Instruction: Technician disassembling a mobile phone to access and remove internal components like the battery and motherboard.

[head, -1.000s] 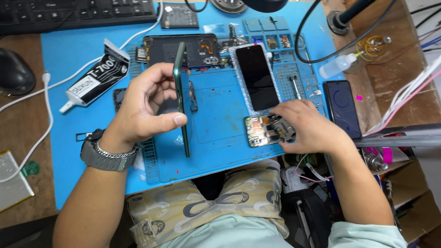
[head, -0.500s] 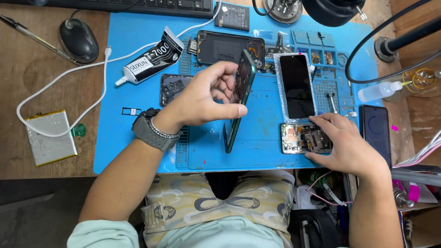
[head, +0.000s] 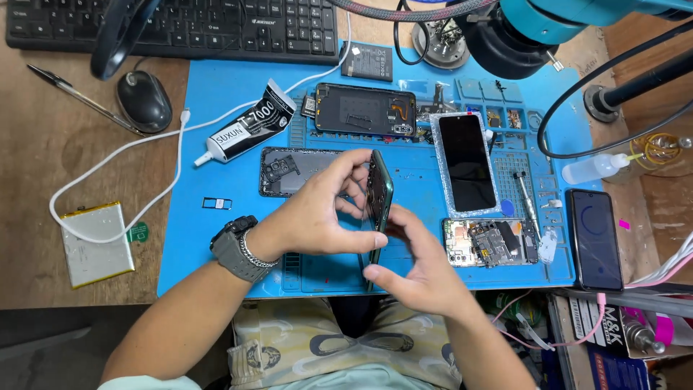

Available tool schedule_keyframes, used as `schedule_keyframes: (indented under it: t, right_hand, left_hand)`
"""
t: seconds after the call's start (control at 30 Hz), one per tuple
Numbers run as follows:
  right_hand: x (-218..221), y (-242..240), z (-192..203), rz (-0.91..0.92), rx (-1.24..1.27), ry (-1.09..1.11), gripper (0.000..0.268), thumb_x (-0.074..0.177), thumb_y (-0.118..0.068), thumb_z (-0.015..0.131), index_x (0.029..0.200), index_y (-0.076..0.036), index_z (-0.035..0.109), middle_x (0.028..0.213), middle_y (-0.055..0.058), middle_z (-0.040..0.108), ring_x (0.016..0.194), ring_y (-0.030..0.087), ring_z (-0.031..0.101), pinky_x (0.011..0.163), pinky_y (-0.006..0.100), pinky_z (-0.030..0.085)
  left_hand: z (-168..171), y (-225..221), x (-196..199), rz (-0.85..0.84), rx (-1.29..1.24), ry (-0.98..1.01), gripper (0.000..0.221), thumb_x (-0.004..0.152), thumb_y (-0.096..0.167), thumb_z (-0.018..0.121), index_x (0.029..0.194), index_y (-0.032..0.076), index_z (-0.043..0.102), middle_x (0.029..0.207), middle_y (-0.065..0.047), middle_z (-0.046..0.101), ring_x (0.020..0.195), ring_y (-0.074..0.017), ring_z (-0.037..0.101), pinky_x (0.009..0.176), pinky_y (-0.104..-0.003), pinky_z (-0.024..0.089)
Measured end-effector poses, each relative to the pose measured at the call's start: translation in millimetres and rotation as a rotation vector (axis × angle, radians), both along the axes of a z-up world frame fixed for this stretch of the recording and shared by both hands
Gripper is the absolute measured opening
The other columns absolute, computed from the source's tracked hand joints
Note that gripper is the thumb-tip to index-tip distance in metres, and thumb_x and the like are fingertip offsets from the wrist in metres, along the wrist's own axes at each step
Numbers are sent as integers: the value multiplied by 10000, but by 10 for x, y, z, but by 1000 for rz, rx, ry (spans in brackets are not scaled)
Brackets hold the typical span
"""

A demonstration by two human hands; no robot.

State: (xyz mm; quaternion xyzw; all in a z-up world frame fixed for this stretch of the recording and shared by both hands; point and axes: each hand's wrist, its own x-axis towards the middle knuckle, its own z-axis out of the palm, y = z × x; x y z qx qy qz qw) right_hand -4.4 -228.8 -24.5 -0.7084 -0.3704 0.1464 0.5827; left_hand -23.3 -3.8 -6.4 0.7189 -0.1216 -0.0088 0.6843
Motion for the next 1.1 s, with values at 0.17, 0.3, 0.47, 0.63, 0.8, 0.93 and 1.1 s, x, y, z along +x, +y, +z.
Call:
schedule_keyframes:
  t: [0.17, 0.3, 0.47, 0.63, 0.8, 0.93, 1.1]
  right_hand:
    - [5, 10, -385, -13, 146, 303, 791, 770, -173, 874, 1419, 10, 460, 1310, 217, 623, 1219, 335, 647, 1036, 484, 519]
    - [56, -29, -651, -14, 274, 343, 767, 762, -140, 871, 1384, 38, 458, 1281, 234, 648, 1151, 292, 654, 947, 441, 558]
    - [3, 41, -546, -109, 370, 260, 841, 709, -133, 906, 1383, 32, 430, 1304, 223, 608, 1110, 268, 647, 907, 382, 562]
    - [6, 72, -395, -144, 375, 236, 903, 729, -173, 901, 1426, 16, 359, 1206, 171, 524, 979, 214, 597, 787, 320, 572]
    - [35, 88, -426, -188, 340, 217, 894, 689, -138, 884, 1411, 35, 386, 1203, 188, 549, 975, 211, 627, 712, 249, 574]
    - [46, 56, -498, -197, 319, 195, 900, 671, -131, 894, 1404, 33, 398, 1266, 208, 554, 990, 215, 631, 686, 230, 571]
    - [-76, 135, -393, -158, 295, 143, 791, 812, -111, 830, 1462, -68, 381, 1507, 207, 478, 1422, 303, 485, 1148, 365, 442]
  left_hand:
    - [-78, 1, -16, 34, -42, 16, 1100, 656, 304, 914, 1514, -67, 334, 1110, -246, 559, 915, -341, 674, 792, -471, 655]
    - [-95, -11, 3, 55, -24, -31, 1096, 678, 353, 898, 1500, -116, 347, 1127, -300, 573, 928, -376, 687, 767, -455, 654]
    - [-135, -29, 15, 51, -71, -123, 1013, 735, 362, 875, 1534, -34, 397, 1219, -278, 605, 1005, -370, 699, 813, -449, 653]
    - [-71, -33, -28, 113, -190, -231, 738, 845, 191, 774, 1511, 45, 492, 1289, -209, 638, 1058, -298, 717, 869, -378, 662]
    - [-92, -32, -17, 150, -239, -246, 522, 873, 99, 735, 1381, 42, 630, 1140, -174, 705, 954, -241, 741, 800, -320, 677]
    - [-111, -25, -4, 171, -279, -255, 478, 867, 69, 740, 1337, 33, 658, 1103, -172, 701, 926, -234, 741, 783, -319, 683]
    - [-41, -44, -63, 221, -83, -283, 497, 835, -6, 684, 1322, 68, 615, 1167, -94, 615, 919, -143, 656, 790, -225, 697]
